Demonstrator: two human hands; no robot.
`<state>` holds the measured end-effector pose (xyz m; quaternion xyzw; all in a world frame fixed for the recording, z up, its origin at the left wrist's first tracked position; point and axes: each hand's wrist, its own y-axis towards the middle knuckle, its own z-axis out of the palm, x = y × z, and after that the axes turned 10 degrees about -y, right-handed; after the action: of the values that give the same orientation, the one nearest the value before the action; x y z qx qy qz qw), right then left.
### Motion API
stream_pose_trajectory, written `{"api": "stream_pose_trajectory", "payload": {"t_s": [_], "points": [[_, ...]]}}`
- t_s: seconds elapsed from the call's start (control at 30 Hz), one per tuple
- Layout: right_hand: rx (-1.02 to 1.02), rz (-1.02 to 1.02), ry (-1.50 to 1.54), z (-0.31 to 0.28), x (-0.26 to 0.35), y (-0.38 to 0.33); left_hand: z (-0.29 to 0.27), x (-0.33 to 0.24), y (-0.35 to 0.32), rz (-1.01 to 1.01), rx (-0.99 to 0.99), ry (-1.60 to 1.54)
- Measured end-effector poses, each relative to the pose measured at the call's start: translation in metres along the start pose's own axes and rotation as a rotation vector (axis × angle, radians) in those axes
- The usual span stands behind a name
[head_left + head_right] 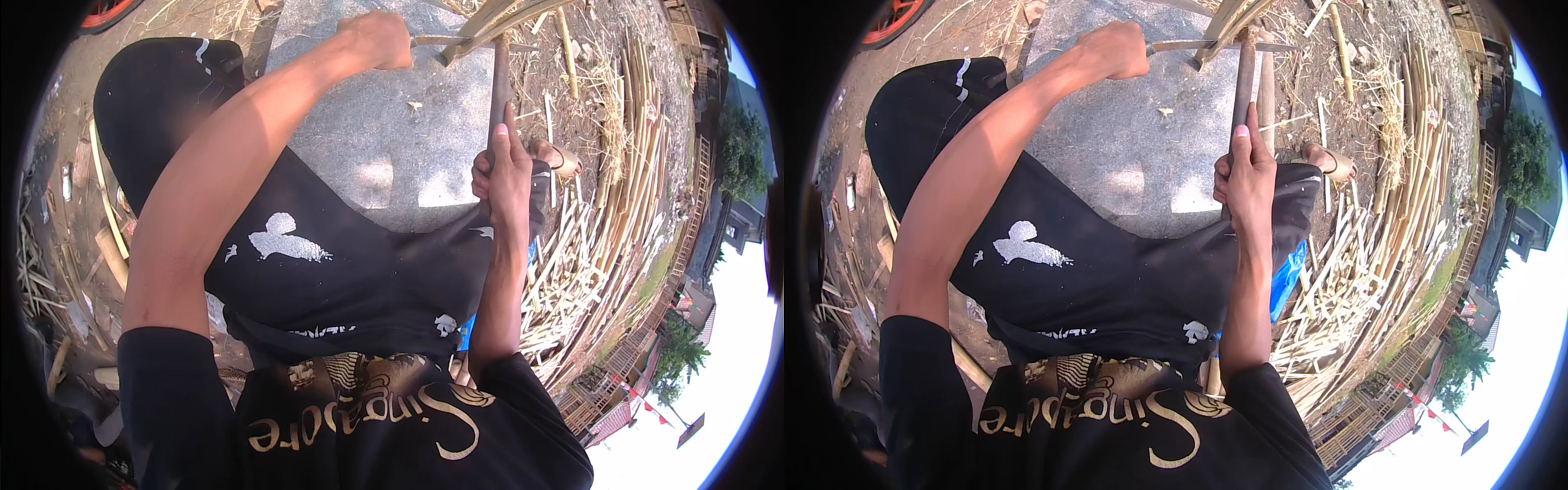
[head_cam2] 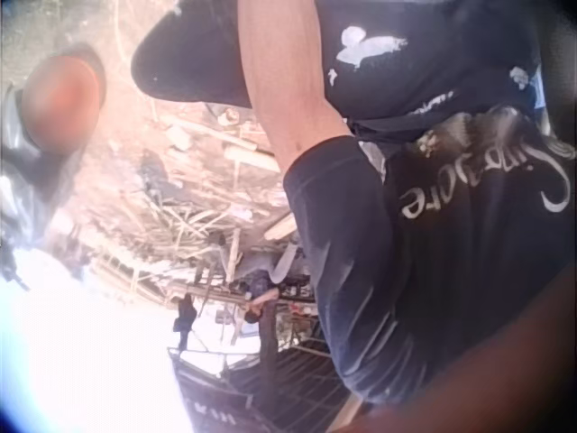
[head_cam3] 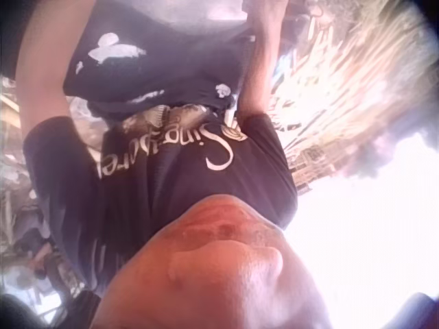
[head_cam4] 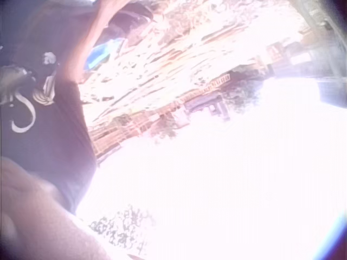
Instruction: The person splits a piece of bamboo by placing a machete on its end and striking the back of the blade with a hammer, then uses the machete to scrape and thin the resulting bamboo strips while working on a stone block.
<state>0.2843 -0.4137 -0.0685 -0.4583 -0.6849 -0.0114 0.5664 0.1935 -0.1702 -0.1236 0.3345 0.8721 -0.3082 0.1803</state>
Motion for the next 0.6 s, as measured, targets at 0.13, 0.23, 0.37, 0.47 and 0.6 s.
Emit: {"api": "stream_pose_trajectory", "payload": {"t_s": [0.13,0.23,0.37,0.47,0.6], "points": [[0.072,0.035,0.012,0.012,-0.029,0.008,0.042,0.033,0.007,0.061,-0.04,-0.005],[0.026,-0.035,0.002,0.005,-0.033,0.001,0.061,0.03,0.018,0.13,-0.14,-0.039],[0.015,-0.083,0.115,0.006,-0.033,0.002,0.059,0.032,0.019,0.075,-0.126,-0.133],[-0.02,-0.009,0.168,0.003,-0.042,-0.009,0.065,0.029,0.017,0.087,-0.122,-0.125],[-0.077,0.031,0.165,0.003,-0.068,-0.016,0.065,0.02,0.003,0.011,-0.047,-0.178]]}}
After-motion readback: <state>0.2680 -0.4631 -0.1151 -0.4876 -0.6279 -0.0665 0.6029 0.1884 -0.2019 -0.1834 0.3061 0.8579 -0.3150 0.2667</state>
